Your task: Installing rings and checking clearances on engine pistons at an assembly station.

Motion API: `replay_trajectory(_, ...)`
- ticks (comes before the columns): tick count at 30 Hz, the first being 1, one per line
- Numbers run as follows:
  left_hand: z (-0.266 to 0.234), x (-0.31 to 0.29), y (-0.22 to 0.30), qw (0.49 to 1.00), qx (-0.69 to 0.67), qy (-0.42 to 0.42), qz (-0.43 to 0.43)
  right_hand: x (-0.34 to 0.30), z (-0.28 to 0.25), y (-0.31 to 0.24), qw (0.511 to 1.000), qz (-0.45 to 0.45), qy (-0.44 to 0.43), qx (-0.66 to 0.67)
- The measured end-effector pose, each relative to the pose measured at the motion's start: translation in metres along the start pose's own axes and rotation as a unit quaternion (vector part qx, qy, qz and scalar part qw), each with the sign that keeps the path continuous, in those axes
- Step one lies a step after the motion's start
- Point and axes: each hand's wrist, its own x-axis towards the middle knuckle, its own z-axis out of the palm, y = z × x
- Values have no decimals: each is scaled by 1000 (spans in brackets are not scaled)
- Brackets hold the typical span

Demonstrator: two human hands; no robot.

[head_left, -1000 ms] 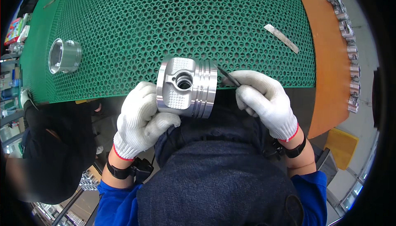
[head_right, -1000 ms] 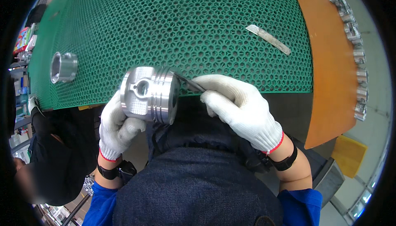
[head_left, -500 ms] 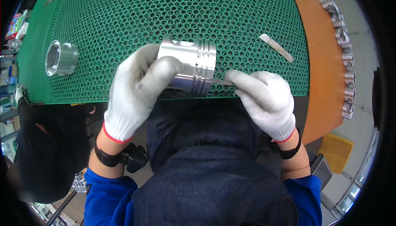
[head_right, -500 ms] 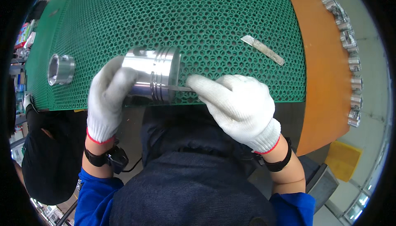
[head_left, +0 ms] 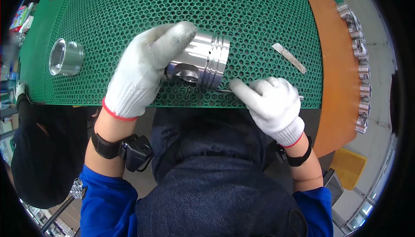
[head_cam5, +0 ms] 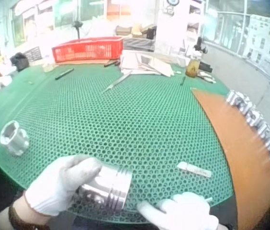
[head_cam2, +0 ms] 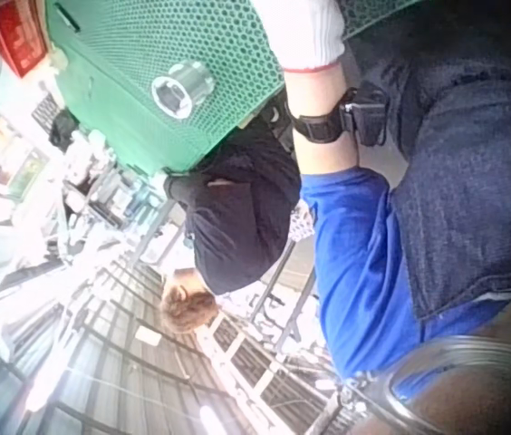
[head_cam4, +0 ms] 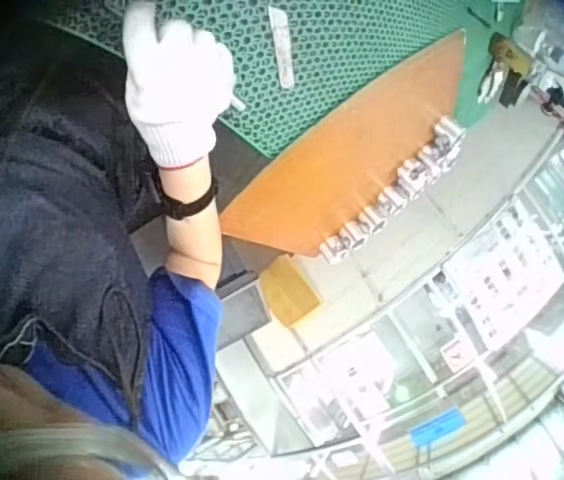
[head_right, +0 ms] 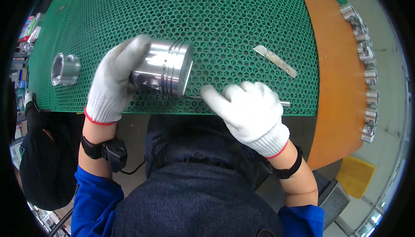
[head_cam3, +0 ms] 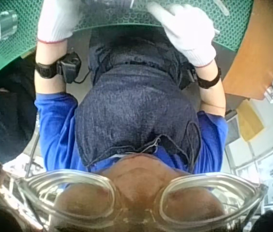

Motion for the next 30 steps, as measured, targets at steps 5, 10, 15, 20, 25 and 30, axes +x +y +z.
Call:
replay_trajectory(5,-11,6,3,995,89,40,8,-7,-14,12,994,53,-52,84)
replay_trajectory(10,-64,24,29,776,524,147,318,18,-19,50,957,274,75,63)
replay_trajectory(15,-127,46,-1,583,749,213,234,16,-80,44,927,215,248,184)
replay_trajectory(20,-70,24,14,685,570,232,390,-53,-136,21,892,208,365,167)
replay_trajectory(25,-28,-12,-17,769,509,133,363,-56,-139,35,865,245,404,170)
replay_trajectory(30,-10,-15,-38,810,466,85,345,-70,-150,30,849,308,396,168)
